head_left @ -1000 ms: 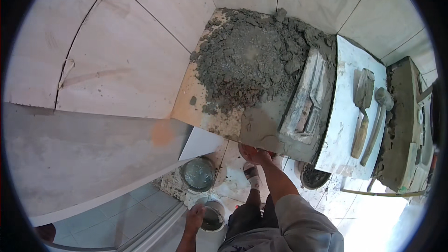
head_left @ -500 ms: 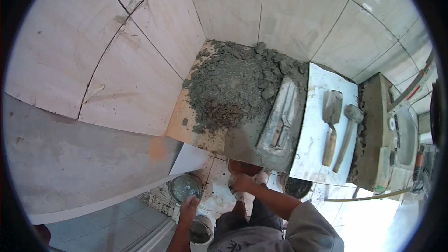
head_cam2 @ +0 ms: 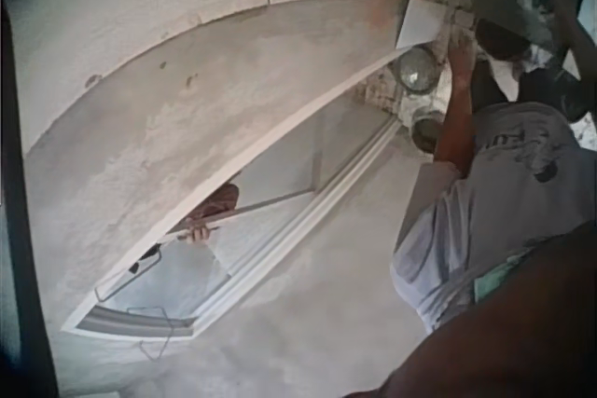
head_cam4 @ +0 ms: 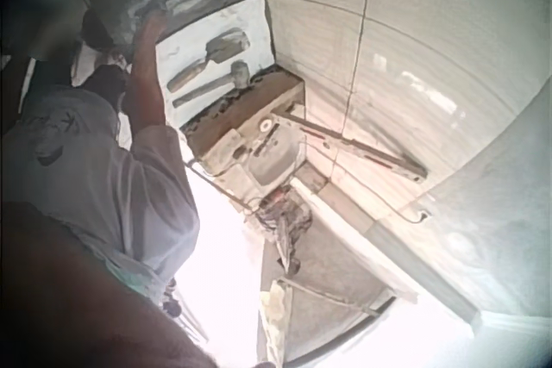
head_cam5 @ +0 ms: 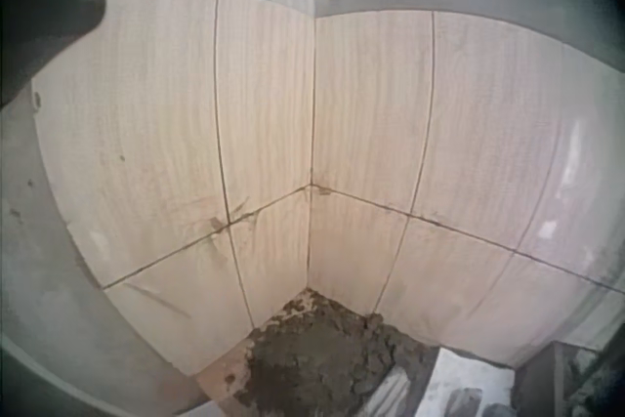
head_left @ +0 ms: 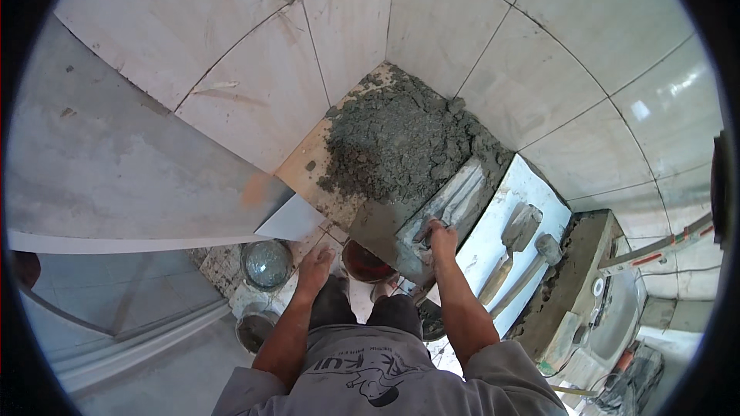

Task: Smoothing and leveling wet cement on a surface using a trowel.

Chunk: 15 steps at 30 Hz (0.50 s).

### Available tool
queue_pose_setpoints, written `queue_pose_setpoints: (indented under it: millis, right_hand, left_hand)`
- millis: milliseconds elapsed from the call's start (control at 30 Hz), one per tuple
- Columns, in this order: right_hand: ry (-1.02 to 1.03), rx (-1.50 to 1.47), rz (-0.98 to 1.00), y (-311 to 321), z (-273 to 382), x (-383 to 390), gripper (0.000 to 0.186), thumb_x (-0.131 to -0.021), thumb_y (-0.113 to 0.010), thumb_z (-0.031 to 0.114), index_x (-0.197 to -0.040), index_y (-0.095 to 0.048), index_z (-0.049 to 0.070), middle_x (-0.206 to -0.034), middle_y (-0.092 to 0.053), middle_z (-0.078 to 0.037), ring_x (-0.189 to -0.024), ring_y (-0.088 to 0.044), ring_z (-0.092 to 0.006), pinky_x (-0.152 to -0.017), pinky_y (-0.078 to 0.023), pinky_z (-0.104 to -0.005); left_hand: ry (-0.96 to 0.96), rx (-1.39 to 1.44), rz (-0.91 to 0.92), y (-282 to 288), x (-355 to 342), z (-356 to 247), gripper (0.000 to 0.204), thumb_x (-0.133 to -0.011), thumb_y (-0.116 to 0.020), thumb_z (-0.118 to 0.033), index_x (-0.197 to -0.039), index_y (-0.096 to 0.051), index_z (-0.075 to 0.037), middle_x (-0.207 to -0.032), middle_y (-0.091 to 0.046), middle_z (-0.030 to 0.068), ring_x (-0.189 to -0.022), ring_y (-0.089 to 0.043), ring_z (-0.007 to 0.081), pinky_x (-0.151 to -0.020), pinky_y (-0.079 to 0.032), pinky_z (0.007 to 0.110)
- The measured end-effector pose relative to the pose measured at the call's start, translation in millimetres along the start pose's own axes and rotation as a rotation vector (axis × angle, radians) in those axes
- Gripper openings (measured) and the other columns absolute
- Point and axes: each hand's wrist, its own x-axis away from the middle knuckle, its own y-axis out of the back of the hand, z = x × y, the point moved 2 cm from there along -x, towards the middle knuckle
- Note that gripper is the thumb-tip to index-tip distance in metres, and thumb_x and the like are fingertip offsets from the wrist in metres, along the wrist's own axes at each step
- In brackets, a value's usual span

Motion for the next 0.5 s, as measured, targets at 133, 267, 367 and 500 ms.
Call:
queue_pose_setpoints:
  millis: [133, 267, 367, 500]
  right_hand:
    - [-0.294, -0.379, -0.025, 13, 45, -1, 0.009, -0.077, -0.054, 0.004, -0.068, -0.054, 0.006, -0.058, -0.054, -0.006, -0.048, -0.054, -0.0182, -0.043, -0.041, -0.0317]
    - [0.222, -0.094, -0.048, 27, 45, -15, 0.023, -0.084, -0.061, 0.020, -0.090, -0.062, -0.002, -0.068, -0.062, -0.011, -0.060, -0.060, -0.0218, -0.057, -0.049, -0.0346]
    - [0.221, 0.552, 0.090, 21, 136, 10, 0.050, -0.086, -0.060, 0.043, -0.108, -0.059, -0.002, -0.082, -0.066, -0.021, -0.076, -0.065, -0.0349, -0.071, -0.051, -0.0421]
    - [0.376, 0.948, 0.318, -23, 152, -13, 0.053, -0.086, -0.054, 0.050, -0.108, -0.055, 0.001, -0.084, -0.065, -0.024, -0.080, -0.064, -0.0411, -0.072, -0.051, -0.0478]
  left_hand:
    - [0.092, 0.023, -0.012, -20, 4, 51, 0.038, -0.086, -0.059, -0.030, -0.111, -0.060, 0.000, -0.105, -0.064, 0.0217, -0.099, -0.062, 0.0330, -0.085, -0.047, 0.037]
    - [0.001, 0.024, -0.007, -6, -14, 77, 0.031, -0.088, -0.060, -0.023, -0.107, -0.062, 0.002, -0.094, -0.066, 0.0113, -0.088, -0.061, 0.0172, -0.077, -0.047, 0.033]
    - [0.195, -0.290, 0.218, 16, -36, 62, 0.033, -0.085, -0.059, -0.031, -0.094, -0.066, 0.000, -0.079, -0.066, 0.0143, -0.079, -0.064, 0.0244, -0.075, -0.048, 0.036]
    - [-0.174, -0.416, 0.028, 45, -73, -47, 0.027, -0.083, -0.059, -0.026, -0.095, -0.065, -0.002, -0.093, -0.064, 0.0206, -0.087, -0.060, 0.0391, -0.080, -0.047, 0.044]
